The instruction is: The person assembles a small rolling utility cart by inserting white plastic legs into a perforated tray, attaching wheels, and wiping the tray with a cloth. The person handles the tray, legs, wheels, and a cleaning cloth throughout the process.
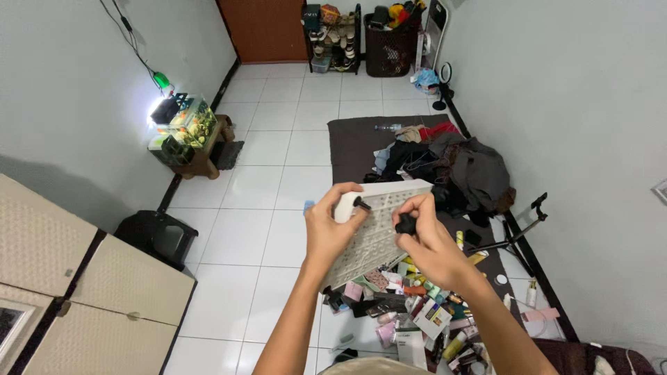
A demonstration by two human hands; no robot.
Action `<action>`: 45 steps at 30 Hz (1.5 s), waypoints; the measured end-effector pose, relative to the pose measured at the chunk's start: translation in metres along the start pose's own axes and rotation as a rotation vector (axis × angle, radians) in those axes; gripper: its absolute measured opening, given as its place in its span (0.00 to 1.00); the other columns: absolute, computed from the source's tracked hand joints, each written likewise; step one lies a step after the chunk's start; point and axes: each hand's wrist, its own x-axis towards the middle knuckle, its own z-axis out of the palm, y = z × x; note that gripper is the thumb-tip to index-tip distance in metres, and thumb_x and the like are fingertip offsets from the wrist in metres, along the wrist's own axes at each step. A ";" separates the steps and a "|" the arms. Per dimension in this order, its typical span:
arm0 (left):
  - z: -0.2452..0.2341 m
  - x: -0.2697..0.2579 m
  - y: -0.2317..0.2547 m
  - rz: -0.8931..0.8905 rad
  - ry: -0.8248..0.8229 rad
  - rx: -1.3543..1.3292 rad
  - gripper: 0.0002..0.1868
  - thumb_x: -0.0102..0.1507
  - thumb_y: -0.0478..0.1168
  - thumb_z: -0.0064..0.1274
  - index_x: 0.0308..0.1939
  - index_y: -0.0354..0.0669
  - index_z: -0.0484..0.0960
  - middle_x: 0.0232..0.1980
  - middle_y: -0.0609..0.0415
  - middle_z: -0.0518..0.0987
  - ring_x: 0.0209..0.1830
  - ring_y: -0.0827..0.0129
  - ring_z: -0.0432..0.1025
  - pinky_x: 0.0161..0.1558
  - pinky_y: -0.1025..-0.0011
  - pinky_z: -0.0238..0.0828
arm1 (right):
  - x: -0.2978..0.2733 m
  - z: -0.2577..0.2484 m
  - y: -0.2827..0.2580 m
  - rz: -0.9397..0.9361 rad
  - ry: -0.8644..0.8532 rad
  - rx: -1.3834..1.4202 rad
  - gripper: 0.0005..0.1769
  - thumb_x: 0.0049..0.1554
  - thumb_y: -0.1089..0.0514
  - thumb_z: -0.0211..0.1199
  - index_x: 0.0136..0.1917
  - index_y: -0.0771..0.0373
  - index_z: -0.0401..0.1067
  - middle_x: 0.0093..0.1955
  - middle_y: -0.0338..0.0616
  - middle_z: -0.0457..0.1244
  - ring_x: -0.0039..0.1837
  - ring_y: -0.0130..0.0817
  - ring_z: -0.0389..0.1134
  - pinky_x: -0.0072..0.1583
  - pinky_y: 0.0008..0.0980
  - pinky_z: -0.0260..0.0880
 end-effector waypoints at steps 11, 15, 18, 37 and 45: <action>0.008 -0.013 0.038 0.153 0.020 -0.006 0.15 0.56 0.31 0.62 0.48 0.39 0.84 0.45 0.51 0.87 0.46 0.67 0.85 0.49 0.72 0.78 | -0.015 0.002 -0.027 -0.159 0.122 -0.064 0.17 0.61 0.62 0.60 0.63 0.67 0.65 0.52 0.45 0.67 0.49 0.23 0.67 0.47 0.25 0.69; 0.011 -0.012 0.043 0.158 0.038 -0.001 0.16 0.56 0.31 0.62 0.48 0.40 0.84 0.46 0.49 0.87 0.46 0.65 0.84 0.48 0.71 0.78 | -0.016 0.005 -0.023 -0.174 0.158 0.034 0.18 0.61 0.66 0.59 0.64 0.69 0.63 0.58 0.50 0.69 0.59 0.27 0.72 0.56 0.28 0.74; 0.012 -0.013 0.044 0.123 0.020 0.034 0.15 0.57 0.32 0.63 0.48 0.41 0.84 0.45 0.49 0.87 0.44 0.65 0.85 0.45 0.70 0.79 | -0.017 0.007 -0.019 0.046 0.189 0.052 0.19 0.58 0.65 0.60 0.63 0.67 0.64 0.49 0.46 0.72 0.56 0.25 0.74 0.42 0.27 0.74; 0.027 -0.034 0.035 0.302 -0.036 0.097 0.22 0.58 0.28 0.60 0.56 0.43 0.79 0.44 0.44 0.82 0.43 0.51 0.80 0.42 0.63 0.77 | -0.027 0.025 -0.022 -0.067 0.414 -0.196 0.15 0.58 0.62 0.67 0.58 0.67 0.73 0.33 0.43 0.65 0.34 0.19 0.61 0.36 0.23 0.63; 0.029 -0.037 0.035 0.315 -0.071 0.083 0.24 0.56 0.27 0.60 0.57 0.42 0.80 0.44 0.44 0.81 0.43 0.51 0.81 0.41 0.64 0.78 | -0.028 0.032 -0.022 -0.239 0.486 -0.295 0.14 0.59 0.62 0.64 0.58 0.69 0.71 0.45 0.50 0.70 0.45 0.27 0.75 0.43 0.25 0.75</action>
